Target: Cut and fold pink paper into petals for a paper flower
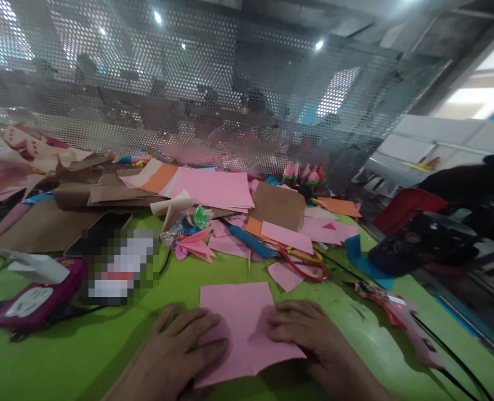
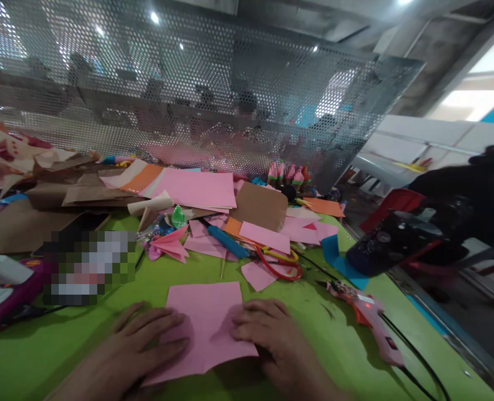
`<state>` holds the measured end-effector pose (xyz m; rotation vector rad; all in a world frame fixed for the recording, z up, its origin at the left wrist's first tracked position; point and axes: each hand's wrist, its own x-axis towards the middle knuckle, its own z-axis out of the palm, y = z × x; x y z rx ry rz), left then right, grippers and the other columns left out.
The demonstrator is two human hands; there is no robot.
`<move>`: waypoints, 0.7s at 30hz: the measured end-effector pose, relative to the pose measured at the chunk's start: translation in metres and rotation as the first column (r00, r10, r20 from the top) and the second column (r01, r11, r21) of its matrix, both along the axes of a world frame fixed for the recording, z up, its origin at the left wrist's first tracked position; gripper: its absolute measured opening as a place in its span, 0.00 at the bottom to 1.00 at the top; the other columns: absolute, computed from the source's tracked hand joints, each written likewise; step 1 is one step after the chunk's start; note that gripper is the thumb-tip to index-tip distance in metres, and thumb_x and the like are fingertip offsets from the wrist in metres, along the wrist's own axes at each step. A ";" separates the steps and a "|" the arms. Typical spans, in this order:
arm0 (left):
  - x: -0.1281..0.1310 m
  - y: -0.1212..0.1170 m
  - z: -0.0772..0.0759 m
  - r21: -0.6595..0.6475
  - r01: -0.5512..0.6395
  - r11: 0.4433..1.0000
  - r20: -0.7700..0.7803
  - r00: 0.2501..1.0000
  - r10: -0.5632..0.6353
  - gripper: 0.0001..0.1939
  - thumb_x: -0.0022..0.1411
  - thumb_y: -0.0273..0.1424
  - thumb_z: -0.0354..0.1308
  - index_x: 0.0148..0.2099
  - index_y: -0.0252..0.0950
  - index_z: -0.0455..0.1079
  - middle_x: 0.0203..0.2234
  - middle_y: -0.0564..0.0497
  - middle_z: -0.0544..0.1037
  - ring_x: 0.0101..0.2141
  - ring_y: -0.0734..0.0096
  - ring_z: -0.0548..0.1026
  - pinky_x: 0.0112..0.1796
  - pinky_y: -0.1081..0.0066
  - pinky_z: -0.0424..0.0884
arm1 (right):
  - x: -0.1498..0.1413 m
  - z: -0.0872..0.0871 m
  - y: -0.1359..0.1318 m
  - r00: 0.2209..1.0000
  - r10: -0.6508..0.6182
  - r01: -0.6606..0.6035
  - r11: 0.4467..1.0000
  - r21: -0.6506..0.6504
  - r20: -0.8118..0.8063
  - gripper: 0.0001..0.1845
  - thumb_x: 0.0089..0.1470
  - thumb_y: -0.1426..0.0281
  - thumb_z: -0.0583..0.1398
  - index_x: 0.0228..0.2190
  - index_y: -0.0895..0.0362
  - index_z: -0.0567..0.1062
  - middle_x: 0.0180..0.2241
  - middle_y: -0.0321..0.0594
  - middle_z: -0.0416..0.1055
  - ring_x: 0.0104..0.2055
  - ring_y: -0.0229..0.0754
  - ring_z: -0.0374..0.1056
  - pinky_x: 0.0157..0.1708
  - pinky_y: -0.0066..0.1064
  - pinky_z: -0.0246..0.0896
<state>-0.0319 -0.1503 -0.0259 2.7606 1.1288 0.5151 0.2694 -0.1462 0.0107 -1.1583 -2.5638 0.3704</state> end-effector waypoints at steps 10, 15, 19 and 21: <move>0.016 0.004 0.001 -0.167 -0.378 0.910 0.228 0.884 0.409 0.07 0.63 0.30 0.49 0.35 0.40 0.68 0.26 0.51 0.78 0.28 0.62 0.75 0.32 0.64 0.69 | -0.021 0.006 0.014 0.913 -0.357 0.289 0.909 -0.300 -0.200 0.09 0.60 0.66 0.57 0.31 0.54 0.75 0.29 0.37 0.75 0.31 0.42 0.70 0.30 0.30 0.65; 0.023 0.007 -0.001 -0.239 -0.488 0.839 0.224 0.813 0.537 0.05 0.61 0.28 0.49 0.41 0.42 0.63 0.24 0.54 0.78 0.27 0.60 0.76 0.32 0.60 0.69 | -0.024 -0.004 0.020 0.876 -0.458 0.421 0.879 -0.222 -0.150 0.20 0.55 0.70 0.60 0.51 0.53 0.67 0.23 0.30 0.68 0.24 0.40 0.66 0.23 0.28 0.62; 0.024 0.008 -0.005 -0.249 -0.483 0.839 0.239 0.809 0.537 0.22 0.59 0.26 0.50 0.55 0.43 0.54 0.25 0.56 0.78 0.30 0.59 0.78 0.33 0.62 0.68 | -0.021 -0.010 0.017 0.922 -0.362 0.348 0.930 -0.114 -0.135 0.26 0.58 0.71 0.57 0.57 0.47 0.62 0.28 0.34 0.70 0.29 0.41 0.69 0.27 0.29 0.66; 0.024 0.008 -0.007 -0.237 -0.473 0.848 0.233 0.820 0.523 0.24 0.59 0.27 0.50 0.57 0.44 0.53 0.25 0.56 0.78 0.31 0.59 0.78 0.33 0.63 0.68 | -0.019 -0.010 0.016 0.955 -0.280 0.272 0.958 -0.092 -0.096 0.18 0.60 0.70 0.55 0.51 0.45 0.69 0.32 0.37 0.72 0.34 0.43 0.70 0.31 0.30 0.67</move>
